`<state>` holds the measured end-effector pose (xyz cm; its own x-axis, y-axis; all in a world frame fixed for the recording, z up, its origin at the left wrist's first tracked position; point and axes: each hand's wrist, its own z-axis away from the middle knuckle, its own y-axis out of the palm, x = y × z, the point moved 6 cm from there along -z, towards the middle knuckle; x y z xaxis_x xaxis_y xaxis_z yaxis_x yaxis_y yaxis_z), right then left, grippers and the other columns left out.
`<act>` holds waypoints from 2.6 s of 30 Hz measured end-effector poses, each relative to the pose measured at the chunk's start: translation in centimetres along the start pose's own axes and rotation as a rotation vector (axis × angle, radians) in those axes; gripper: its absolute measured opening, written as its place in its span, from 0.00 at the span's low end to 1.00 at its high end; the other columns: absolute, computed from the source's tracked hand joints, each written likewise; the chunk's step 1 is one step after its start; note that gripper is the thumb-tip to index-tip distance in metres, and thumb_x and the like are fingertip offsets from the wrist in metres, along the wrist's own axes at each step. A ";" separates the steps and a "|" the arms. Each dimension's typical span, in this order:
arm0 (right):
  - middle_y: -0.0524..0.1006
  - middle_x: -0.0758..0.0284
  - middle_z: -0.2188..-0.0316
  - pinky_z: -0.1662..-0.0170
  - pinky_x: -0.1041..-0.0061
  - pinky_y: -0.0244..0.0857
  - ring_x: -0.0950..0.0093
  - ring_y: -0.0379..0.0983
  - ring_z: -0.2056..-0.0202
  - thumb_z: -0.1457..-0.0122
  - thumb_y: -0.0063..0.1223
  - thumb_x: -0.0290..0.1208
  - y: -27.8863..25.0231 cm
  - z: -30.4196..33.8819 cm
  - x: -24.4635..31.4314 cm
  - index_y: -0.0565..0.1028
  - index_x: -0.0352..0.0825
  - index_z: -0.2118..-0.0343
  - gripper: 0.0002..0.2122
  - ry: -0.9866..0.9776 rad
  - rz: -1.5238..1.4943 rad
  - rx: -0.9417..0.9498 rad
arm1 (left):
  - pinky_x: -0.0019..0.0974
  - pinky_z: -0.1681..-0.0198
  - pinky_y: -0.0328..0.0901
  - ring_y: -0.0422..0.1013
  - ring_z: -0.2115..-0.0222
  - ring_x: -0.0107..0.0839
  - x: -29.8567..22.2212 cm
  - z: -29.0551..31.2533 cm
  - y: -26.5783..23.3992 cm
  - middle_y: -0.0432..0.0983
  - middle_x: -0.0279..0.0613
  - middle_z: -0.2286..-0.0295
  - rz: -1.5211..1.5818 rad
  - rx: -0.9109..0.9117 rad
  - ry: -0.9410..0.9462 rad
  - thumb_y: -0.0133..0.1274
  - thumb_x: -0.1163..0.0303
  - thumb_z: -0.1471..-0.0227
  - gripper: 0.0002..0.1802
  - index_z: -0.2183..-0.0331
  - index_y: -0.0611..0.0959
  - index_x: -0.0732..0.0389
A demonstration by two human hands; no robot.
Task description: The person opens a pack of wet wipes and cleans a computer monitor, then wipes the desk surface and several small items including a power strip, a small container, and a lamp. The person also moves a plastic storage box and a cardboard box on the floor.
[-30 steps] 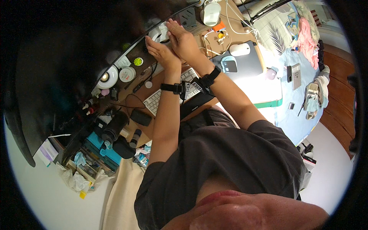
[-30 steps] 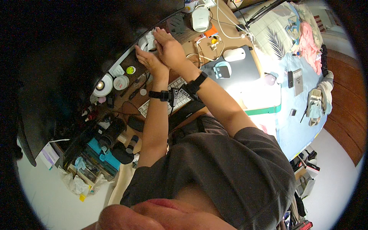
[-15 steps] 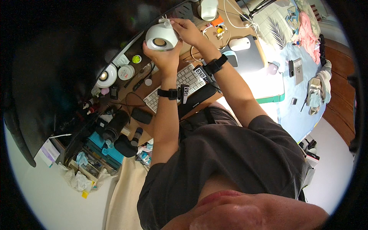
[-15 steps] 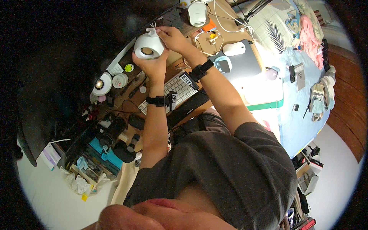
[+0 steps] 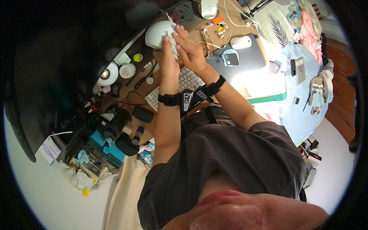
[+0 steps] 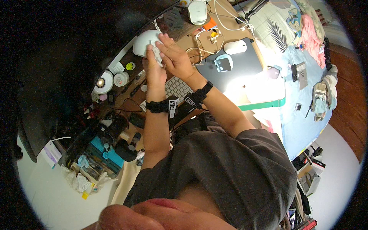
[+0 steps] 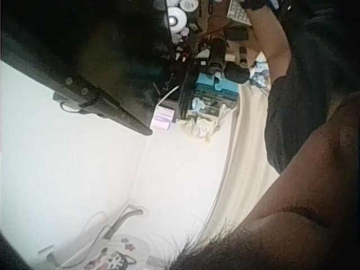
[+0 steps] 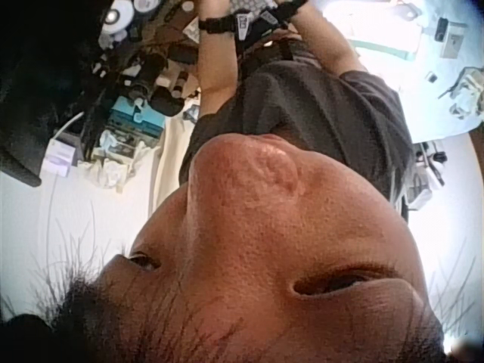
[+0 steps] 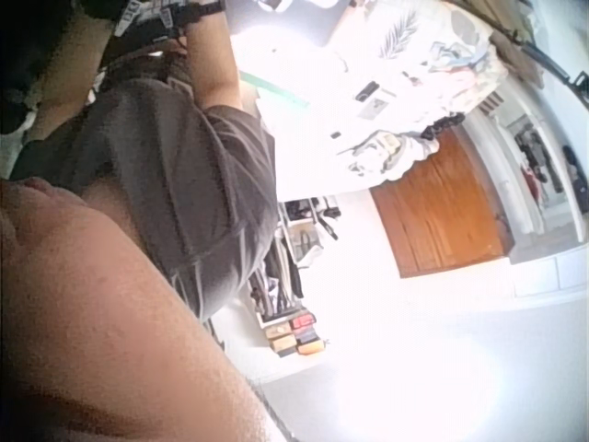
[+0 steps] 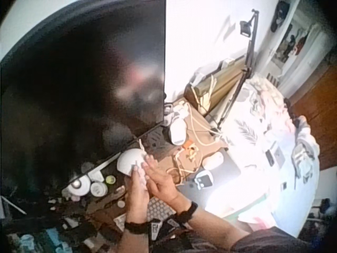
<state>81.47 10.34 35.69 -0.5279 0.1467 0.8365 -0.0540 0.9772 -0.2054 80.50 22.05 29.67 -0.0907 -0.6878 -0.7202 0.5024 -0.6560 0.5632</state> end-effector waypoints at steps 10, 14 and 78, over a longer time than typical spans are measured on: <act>0.65 0.64 0.34 0.29 0.48 0.34 0.55 0.48 0.29 0.33 0.48 0.30 -1.0 -5.0 -1.8 0.73 0.41 0.40 0.19 0.014 -0.094 0.418 | 0.44 0.37 0.62 0.59 0.41 0.46 -1.9 1.6 0.8 0.54 0.60 0.43 -0.384 -0.022 0.328 0.73 0.65 0.57 0.60 0.39 0.45 0.69; 0.66 0.64 0.34 0.28 0.50 0.32 0.57 0.48 0.29 0.31 0.48 0.35 -0.8 -5.0 -2.0 0.74 0.41 0.40 0.18 0.056 -0.086 0.482 | 0.46 0.37 0.61 0.59 0.41 0.46 -1.9 2.5 1.3 0.54 0.59 0.43 -0.490 -0.015 0.365 0.76 0.68 0.62 0.64 0.39 0.45 0.68; 0.70 0.58 0.38 0.32 0.61 0.52 0.61 0.61 0.35 0.31 0.46 0.35 -3.6 -1.0 -1.7 0.74 0.31 0.43 0.18 0.212 0.071 0.067 | 0.40 0.45 0.67 0.72 0.49 0.39 -1.4 3.2 1.6 0.72 0.51 0.49 -0.785 0.015 0.404 0.71 0.74 0.57 0.41 0.44 0.68 0.69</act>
<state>83.42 6.75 35.54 -0.3431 0.2505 0.9053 -0.0833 0.9519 -0.2950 78.73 20.97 32.87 -0.0928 0.1237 -0.9880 0.4107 -0.8991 -0.1511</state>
